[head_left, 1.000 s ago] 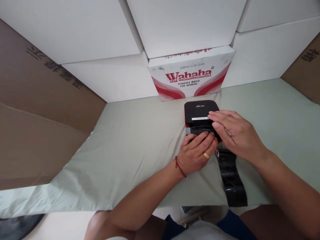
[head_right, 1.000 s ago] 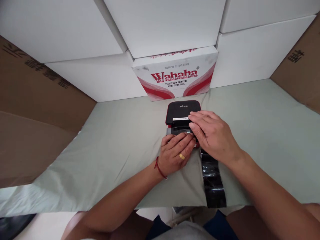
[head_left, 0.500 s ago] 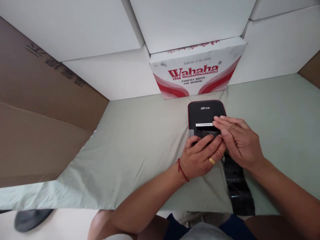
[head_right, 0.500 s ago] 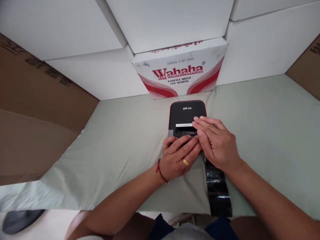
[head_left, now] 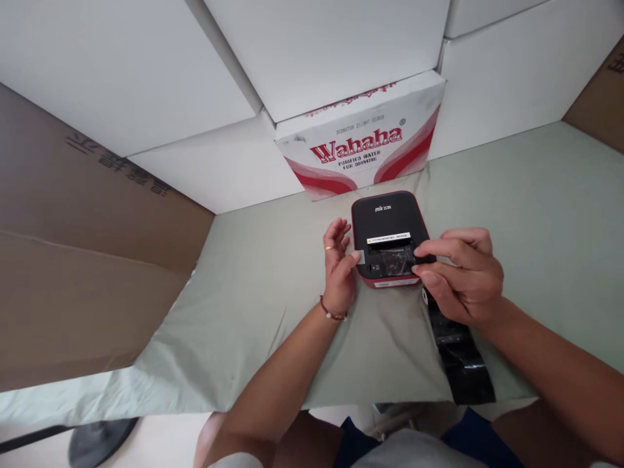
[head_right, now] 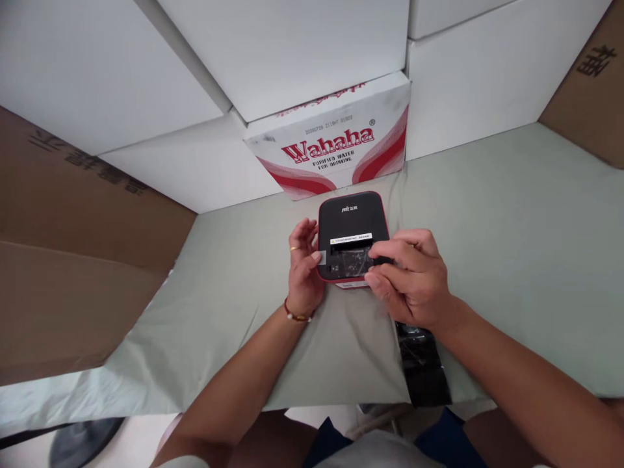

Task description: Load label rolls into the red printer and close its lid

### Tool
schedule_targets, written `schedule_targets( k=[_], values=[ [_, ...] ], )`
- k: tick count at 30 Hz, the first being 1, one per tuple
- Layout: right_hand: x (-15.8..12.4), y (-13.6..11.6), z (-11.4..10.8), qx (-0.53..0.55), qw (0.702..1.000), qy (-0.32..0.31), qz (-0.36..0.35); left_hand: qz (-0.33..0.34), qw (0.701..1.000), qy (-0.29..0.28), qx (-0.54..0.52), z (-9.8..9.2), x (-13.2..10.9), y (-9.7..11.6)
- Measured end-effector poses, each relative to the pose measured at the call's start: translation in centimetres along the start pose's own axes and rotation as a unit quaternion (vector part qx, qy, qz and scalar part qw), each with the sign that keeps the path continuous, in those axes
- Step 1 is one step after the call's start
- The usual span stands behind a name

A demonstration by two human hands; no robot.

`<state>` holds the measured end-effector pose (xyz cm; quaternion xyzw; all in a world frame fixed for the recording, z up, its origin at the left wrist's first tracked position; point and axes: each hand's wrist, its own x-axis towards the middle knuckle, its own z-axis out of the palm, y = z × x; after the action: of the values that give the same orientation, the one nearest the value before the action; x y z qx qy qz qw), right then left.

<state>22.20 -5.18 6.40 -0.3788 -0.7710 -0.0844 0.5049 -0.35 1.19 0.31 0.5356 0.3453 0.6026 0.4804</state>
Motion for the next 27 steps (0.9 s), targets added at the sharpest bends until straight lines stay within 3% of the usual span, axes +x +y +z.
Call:
schedule_targets(
  k=[3, 8, 15, 23, 27],
  values=[
    [0.3, 0.1, 0.2, 0.025, 1.0, -0.018, -0.006, -0.095, 0.985, -0.059, -0.131, 0.2, 1.0, 0.3],
    [0.4, 0.4, 0.7, 0.064, 0.997, -0.029, -0.026, -0.156, 0.964, -0.098, -0.191, 0.2, 1.2, 1.1],
    [0.5, 0.3, 0.6, 0.048, 0.998, -0.028, -0.022, -0.189, 0.955, -0.098, -0.208, -0.4, 1.7, 0.8],
    [0.5, 0.2, 0.6, 0.034, 0.998, -0.033, -0.027, -0.162, 0.962, -0.102, -0.195, -0.1, 1.7, 0.5],
    [2.0, -0.1, -0.4, 0.034, 0.995, -0.091, 0.01, -0.146, 0.964, -0.11, -0.192, 0.2, 1.6, 0.2]
  ],
)
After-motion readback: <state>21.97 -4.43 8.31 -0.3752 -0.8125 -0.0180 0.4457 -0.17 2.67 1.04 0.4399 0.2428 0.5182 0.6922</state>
